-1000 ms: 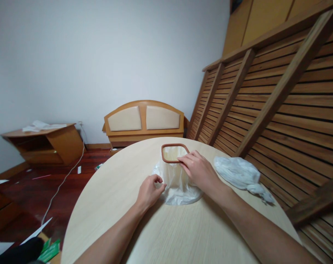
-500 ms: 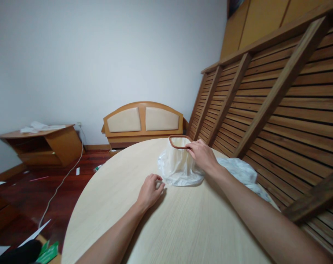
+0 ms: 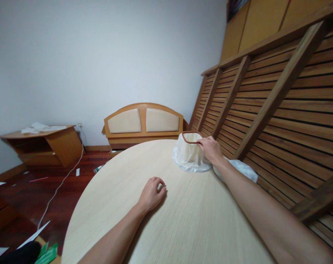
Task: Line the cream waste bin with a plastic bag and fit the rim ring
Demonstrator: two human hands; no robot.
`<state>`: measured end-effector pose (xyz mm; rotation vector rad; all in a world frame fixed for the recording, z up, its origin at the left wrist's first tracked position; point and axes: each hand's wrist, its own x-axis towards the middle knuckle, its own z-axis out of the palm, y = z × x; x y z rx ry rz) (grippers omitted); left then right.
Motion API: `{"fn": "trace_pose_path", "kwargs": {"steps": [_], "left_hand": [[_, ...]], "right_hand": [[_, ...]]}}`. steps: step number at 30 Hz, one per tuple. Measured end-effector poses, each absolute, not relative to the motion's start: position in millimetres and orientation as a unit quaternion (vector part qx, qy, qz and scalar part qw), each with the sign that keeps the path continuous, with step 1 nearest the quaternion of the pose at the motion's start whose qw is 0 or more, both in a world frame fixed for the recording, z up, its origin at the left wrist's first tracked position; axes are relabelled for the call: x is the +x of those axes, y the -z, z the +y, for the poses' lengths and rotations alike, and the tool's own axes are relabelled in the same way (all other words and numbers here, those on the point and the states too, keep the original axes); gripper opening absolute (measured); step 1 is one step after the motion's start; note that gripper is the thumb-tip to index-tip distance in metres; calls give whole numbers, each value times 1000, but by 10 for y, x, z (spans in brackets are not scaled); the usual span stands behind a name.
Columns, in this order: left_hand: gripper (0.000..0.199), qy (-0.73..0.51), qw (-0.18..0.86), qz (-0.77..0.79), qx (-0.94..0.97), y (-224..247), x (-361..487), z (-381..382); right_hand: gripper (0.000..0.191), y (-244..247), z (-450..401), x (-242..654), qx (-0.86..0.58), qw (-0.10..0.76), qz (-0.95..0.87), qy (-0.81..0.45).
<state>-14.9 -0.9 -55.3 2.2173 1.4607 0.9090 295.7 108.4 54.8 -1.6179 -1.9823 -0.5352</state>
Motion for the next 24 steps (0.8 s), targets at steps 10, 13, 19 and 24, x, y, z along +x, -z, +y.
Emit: {"fn": "trace_pose_path", "kwargs": {"steps": [10, 13, 19, 24], "left_hand": [[17, -312, 160, 497, 794, 587, -153, -2], [19, -308, 158, 495, 797, 595, -151, 0], [18, -303, 151, 497, 799, 592, -148, -6], [18, -300, 145, 496, 802, 593, -151, -3]], "right_hand": [[28, -439, 1208, 3325, -644, 236, -697, 209], [27, -437, 1205, 3412, -654, 237, -687, 210], [25, -458, 1185, 3533, -668, 243, -673, 204], [26, -461, 1146, 3555, -672, 258, -666, 195]]}}
